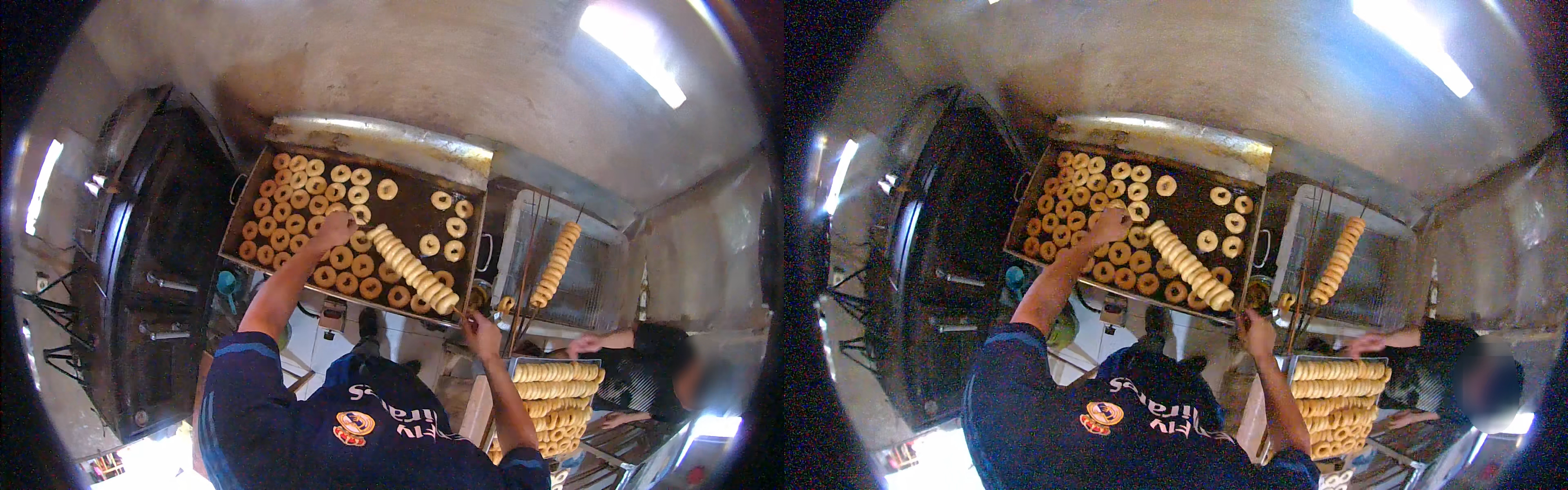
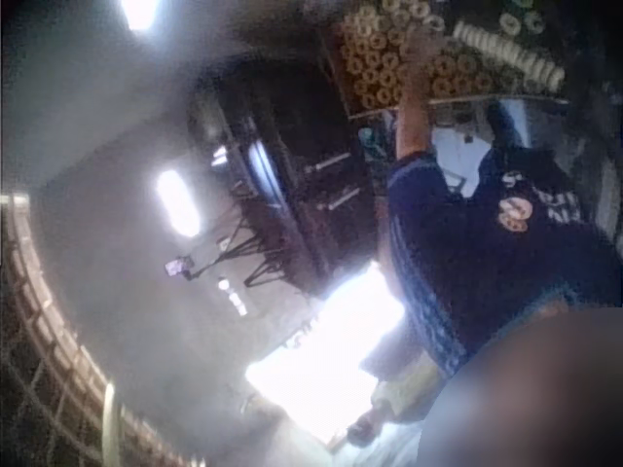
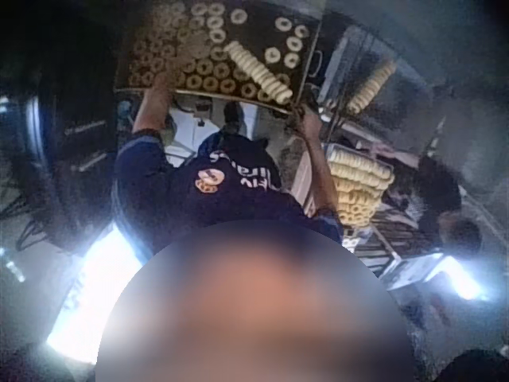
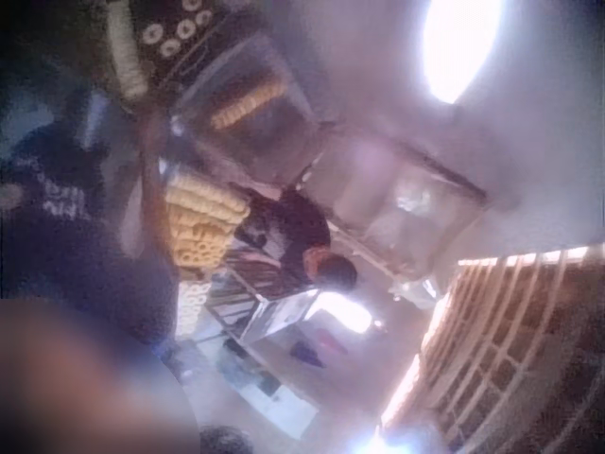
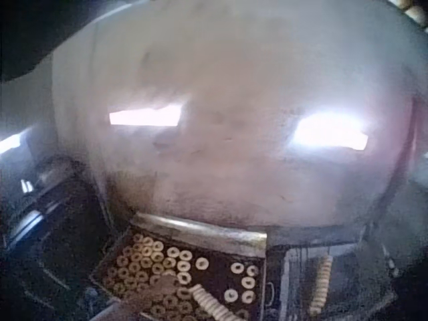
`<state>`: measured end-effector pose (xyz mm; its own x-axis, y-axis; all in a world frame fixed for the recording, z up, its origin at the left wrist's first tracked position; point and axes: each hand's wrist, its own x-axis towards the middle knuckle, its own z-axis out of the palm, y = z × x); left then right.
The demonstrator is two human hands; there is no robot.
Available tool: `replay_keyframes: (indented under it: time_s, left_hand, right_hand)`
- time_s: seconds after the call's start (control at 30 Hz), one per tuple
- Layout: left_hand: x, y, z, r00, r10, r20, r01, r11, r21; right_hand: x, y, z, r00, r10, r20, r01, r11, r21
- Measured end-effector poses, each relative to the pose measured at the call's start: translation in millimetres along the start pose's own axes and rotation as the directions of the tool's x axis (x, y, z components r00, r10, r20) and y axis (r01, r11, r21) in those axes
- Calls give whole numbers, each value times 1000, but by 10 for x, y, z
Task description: The person arranges cooked donuts on a tray and uses a long metal skewer to thread them into a spiral shape. They then transfer the assembled donut spirals to a cooling rack and load raw donut dough from a wooden board onto a griddle for cooking.
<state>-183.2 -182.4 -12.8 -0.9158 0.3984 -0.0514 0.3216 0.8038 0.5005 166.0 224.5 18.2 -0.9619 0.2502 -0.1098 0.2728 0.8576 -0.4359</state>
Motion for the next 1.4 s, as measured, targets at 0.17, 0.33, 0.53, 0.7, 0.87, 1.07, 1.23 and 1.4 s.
replay_keyframes:
  time_s: [0.17,0.33,0.53,0.7,0.87,1.07,1.23,1.4]
  left_hand:
    - [248,-790,-189,988,-150,28,136,950,279]
    - [593,-736,-592,963,-84,258,43,986,158]
    - [505,-263,-870,956,-119,267,128,992,-16]
    - [273,-198,-1362,994,-110,10,105,968,226]
    - [406,-432,-2121,862,-25,-507,116,982,149]
    - [305,-742,-1880,987,159,-10,-158,975,-154]
    - [-272,-258,-935,1000,7,30,-8,1000,23]
    - [-667,-145,-393,935,-114,-337,114,993,-21]
  right_hand:
    - [45,-146,100,1000,-23,-7,24,997,75]
    - [108,-2,460,998,42,-39,-27,945,326]
    - [562,-215,536,992,-40,-117,82,921,381]
    - [565,-332,479,999,43,21,-47,808,587]
    - [543,-645,553,996,9,-84,58,657,752]
    - [373,-480,474,989,-69,-130,135,778,614]
    - [236,-221,244,997,-21,-74,50,908,416]
    - [-171,116,-113,998,60,-21,-55,983,176]
